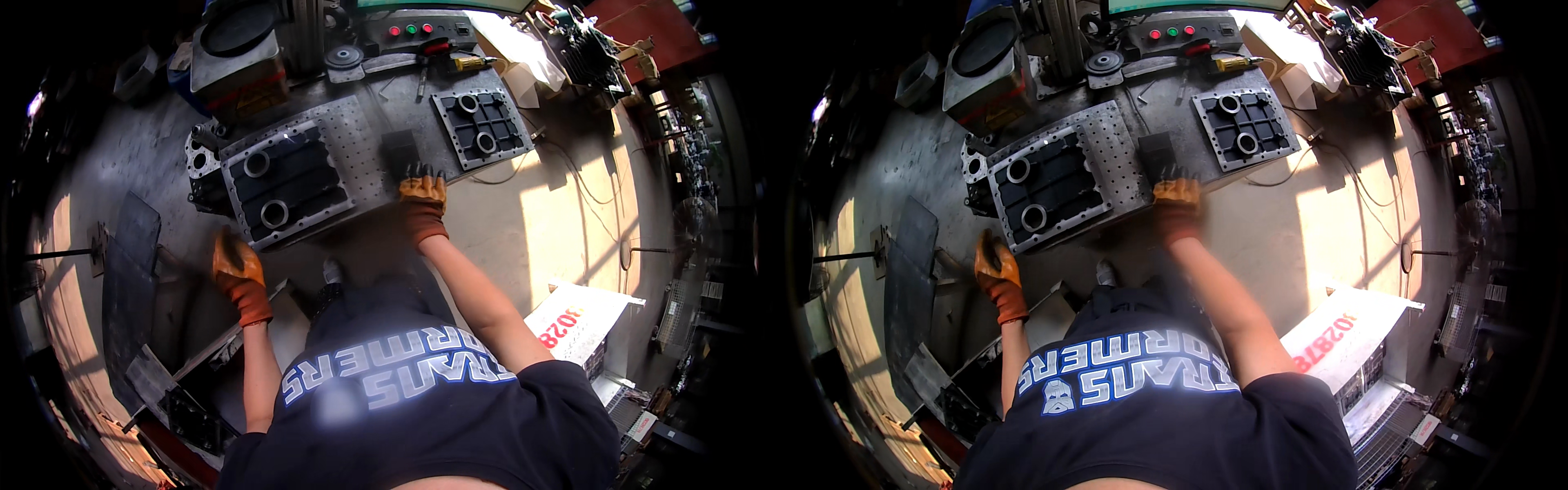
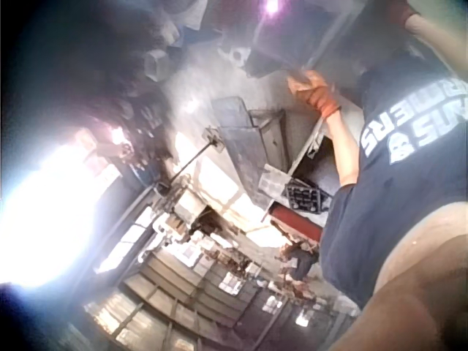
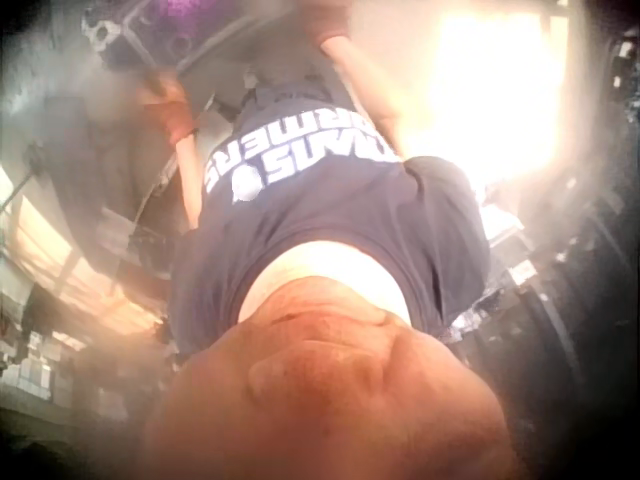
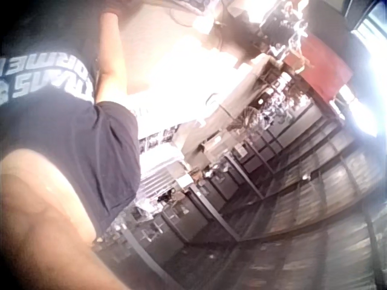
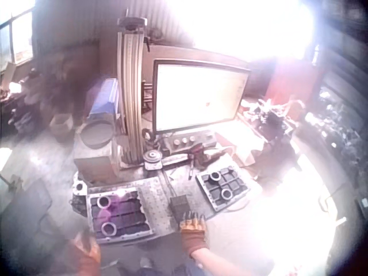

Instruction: The person picks up metal plates from a crate, places them on a metal workbench for processing, and luego places them inside a large red metal structure. The person then uses a hand tool to perform a task on a metal plate on the workbench before returning it to the crate.

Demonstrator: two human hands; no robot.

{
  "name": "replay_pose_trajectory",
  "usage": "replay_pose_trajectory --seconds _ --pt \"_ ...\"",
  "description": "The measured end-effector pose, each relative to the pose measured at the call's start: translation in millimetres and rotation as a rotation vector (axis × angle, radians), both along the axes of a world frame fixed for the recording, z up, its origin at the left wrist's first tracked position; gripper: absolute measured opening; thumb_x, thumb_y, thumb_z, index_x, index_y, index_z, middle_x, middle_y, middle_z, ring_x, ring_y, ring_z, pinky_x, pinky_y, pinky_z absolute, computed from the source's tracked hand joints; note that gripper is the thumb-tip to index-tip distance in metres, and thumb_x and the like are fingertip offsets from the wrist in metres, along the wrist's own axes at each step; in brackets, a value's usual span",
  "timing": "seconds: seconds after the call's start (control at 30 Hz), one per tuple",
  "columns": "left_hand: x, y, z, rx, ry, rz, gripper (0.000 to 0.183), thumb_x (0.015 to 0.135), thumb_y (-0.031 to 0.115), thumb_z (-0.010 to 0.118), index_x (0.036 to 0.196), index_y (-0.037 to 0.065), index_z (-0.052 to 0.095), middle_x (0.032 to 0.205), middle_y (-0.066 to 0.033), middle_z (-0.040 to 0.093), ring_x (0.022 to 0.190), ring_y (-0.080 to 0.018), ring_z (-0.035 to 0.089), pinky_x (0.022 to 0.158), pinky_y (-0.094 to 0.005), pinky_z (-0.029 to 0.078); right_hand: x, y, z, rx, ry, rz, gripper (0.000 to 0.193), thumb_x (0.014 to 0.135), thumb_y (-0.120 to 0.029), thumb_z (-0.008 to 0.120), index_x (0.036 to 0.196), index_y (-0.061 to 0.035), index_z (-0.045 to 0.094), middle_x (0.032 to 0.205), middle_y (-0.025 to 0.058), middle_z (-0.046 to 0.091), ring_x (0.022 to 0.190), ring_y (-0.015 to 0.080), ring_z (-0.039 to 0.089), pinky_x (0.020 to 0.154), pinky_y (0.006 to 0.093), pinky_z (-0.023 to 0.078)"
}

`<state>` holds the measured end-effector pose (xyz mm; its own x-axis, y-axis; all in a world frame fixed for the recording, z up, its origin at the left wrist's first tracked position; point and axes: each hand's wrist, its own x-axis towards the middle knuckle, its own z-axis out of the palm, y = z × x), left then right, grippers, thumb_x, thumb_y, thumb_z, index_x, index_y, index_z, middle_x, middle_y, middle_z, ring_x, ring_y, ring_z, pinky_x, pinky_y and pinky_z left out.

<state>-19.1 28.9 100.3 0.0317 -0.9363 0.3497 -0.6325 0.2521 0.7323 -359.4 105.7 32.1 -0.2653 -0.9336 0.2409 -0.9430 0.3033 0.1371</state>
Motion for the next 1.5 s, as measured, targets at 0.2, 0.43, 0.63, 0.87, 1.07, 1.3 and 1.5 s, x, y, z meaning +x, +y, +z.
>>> replay_pose_trajectory --seconds 0.2,0.43,0.63,0.87,1.07,1.3,1.5 --pt "-120.5 43.5 29.2 0.431 0.364 -0.519 0.026 0.089 0.006 0.056 0.113 -0.005 0.061 0.096 -0.0112 0.066 0.085 -0.0153 0.064 0.078 -0.0278 0.050 -28.6 24.9 75.3 -0.048 -0.294 0.066 0.029 0.068 -0.017 0.063 0.096 -0.0089 0.064 0.097 0.0088 0.064 0.096 0.0276 0.057 0.087 0.0413 0.043" --pt "-269.0 119.0 10.4 0.598 0.325 -0.606 0.023 0.088 0.005 0.056 0.109 -0.002 0.064 0.084 -0.0100 0.068 0.076 -0.0157 0.066 0.071 -0.0272 0.051 -224.6 66.9 81.8 -0.157 -0.247 0.175 0.025 0.070 -0.016 0.063 0.094 -0.0094 0.061 0.092 0.0103 0.063 0.090 0.0312 0.059 0.081 0.0402 0.048" --pt "-323.4 155.4 10.7 0.591 0.301 -0.494 0.022 0.086 0.004 0.057 0.106 -0.002 0.065 0.084 -0.0116 0.068 0.076 -0.0146 0.065 0.070 -0.0279 0.051 -347.7 -20.7 93.0 -0.107 -0.135 0.205 0.029 0.070 -0.013 0.062 0.098 -0.0194 0.065 0.092 0.0079 0.063 0.087 0.0306 0.062 0.073 0.0419 0.051" --pt "-338.7 154.8 9.6 0.735 0.395 -0.210 0.023 0.088 0.003 0.056 0.108 -0.003 0.063 0.085 -0.0088 0.067 0.076 -0.0125 0.064 0.069 -0.0250 0.050 -387.3 -163.9 68.4 -0.244 0.049 0.483 0.033 0.066 -0.025 0.068 0.098 -0.0257 0.065 0.099 0.0087 0.063 0.096 0.0290 0.059 0.079 0.0428 0.046" --pt "-374.7 138.7 0.6 0.678 0.524 -0.024 0.023 0.089 0.000 0.054 0.110 -0.004 0.062 0.087 -0.0081 0.066 0.079 -0.0108 0.062 0.072 -0.0227 0.048 -378.4 -213.0 35.5 0.063 0.074 0.399 0.039 0.063 -0.034 0.071 0.101 -0.0258 0.062 0.109 0.0078 0.060 0.104 0.0270 0.055 0.087 0.0414 0.041" --pt "-393.6 143.1 -10.7 0.676 0.599 0.107 0.024 0.093 0.002 0.052 0.114 -0.004 0.060 0.089 -0.0081 0.064 0.083 -0.0139 0.063 0.080 -0.0263 0.051 -374.8 -239.7 29.0 0.217 -0.019 0.348 0.042 0.066 -0.035 0.071 0.105 -0.0251 0.061 0.116 0.0106 0.057 0.115 0.0324 0.051 0.097 0.0489 0.037" --pt "-409.3 154.4 -5.4 0.636 0.570 0.232 0.024 0.092 0.001 0.051 0.114 -0.004 0.060 0.090 -0.0077 0.064 0.084 -0.0135 0.062 0.081 -0.0252 0.050 -373.1 -236.1 36.7 0.272 -0.086 0.348 0.051 0.060 -0.038 0.077 0.105 -0.0208 0.063 0.115 0.0120 0.057 0.114 0.0337 0.052 0.094 0.0461 0.040"
